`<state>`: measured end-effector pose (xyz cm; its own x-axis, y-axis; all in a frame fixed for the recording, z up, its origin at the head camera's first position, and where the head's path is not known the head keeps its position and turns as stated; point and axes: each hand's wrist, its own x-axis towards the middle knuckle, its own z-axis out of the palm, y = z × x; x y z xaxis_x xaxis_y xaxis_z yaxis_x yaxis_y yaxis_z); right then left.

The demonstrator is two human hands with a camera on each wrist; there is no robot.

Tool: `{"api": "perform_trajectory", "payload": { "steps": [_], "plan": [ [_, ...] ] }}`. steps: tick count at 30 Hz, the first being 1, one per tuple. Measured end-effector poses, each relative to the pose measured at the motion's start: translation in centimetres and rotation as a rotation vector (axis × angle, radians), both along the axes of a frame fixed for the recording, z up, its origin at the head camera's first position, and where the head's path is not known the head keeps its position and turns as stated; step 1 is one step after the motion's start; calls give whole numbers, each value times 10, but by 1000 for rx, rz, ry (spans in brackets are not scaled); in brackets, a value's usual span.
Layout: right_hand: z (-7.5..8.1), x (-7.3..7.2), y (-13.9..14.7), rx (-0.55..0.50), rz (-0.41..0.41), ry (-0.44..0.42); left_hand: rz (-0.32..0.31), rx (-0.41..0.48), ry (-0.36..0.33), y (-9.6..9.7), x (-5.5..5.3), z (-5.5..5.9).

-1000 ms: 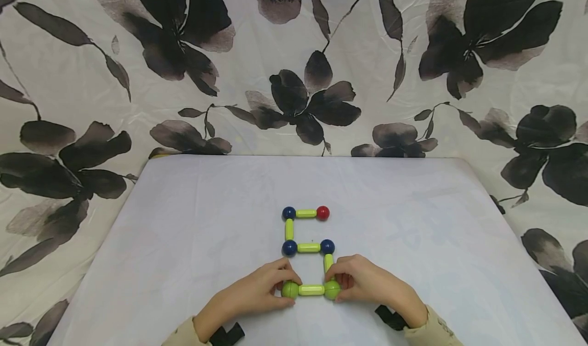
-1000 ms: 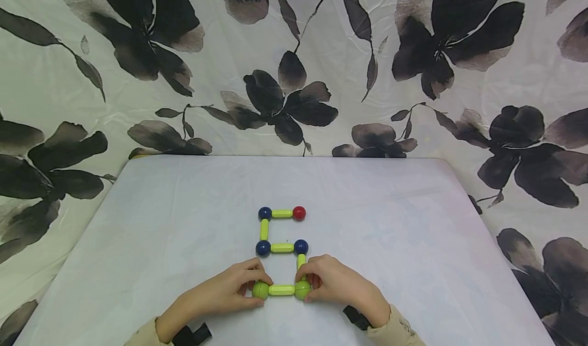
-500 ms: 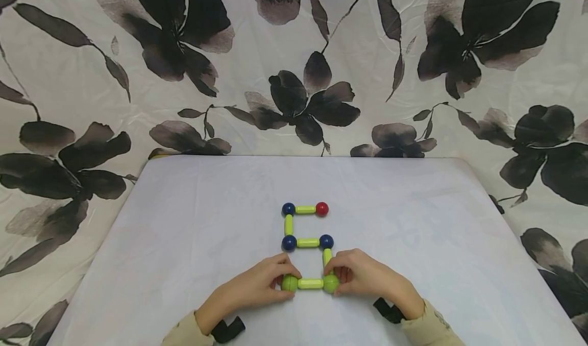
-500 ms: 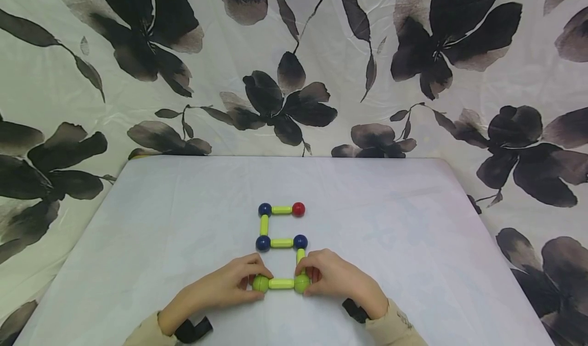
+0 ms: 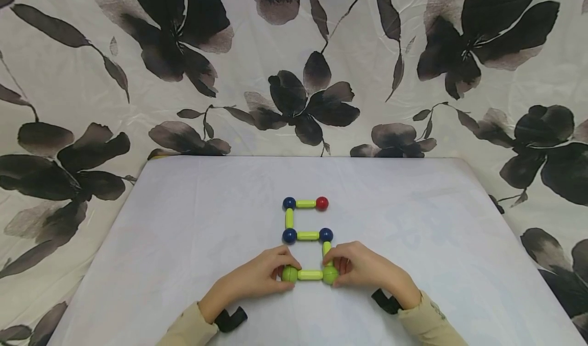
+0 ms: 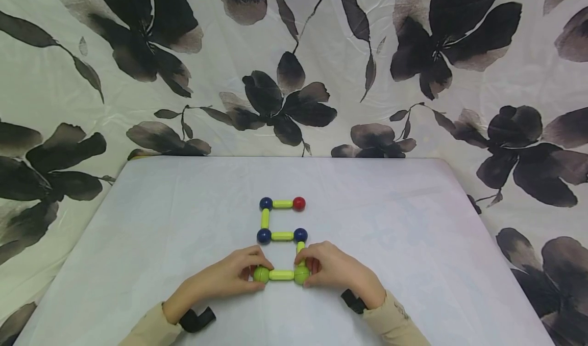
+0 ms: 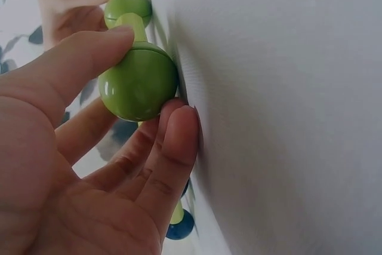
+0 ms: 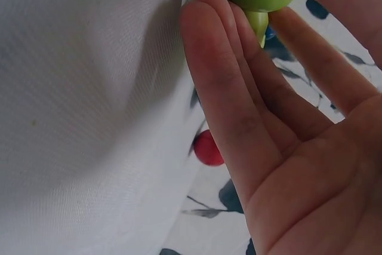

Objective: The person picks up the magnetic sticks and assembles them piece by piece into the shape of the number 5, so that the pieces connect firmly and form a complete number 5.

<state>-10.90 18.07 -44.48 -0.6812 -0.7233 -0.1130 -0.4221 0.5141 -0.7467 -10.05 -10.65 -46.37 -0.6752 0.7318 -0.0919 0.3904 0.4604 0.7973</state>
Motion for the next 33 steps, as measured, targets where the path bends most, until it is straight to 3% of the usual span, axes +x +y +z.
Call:
{"api": "perform_trajectory", "payload": {
  "steps": [7,27,33],
  "plan": [
    [-2,-5,1,1,-2,-37,-4,9,2,-1,-2,1],
    [0,-13,1,-20,8,-40,6,1,5,0,-11,-3],
    [5,-16,7,-23,-6,-33,13,-8,21,-6,-15,3]
  ]
}}
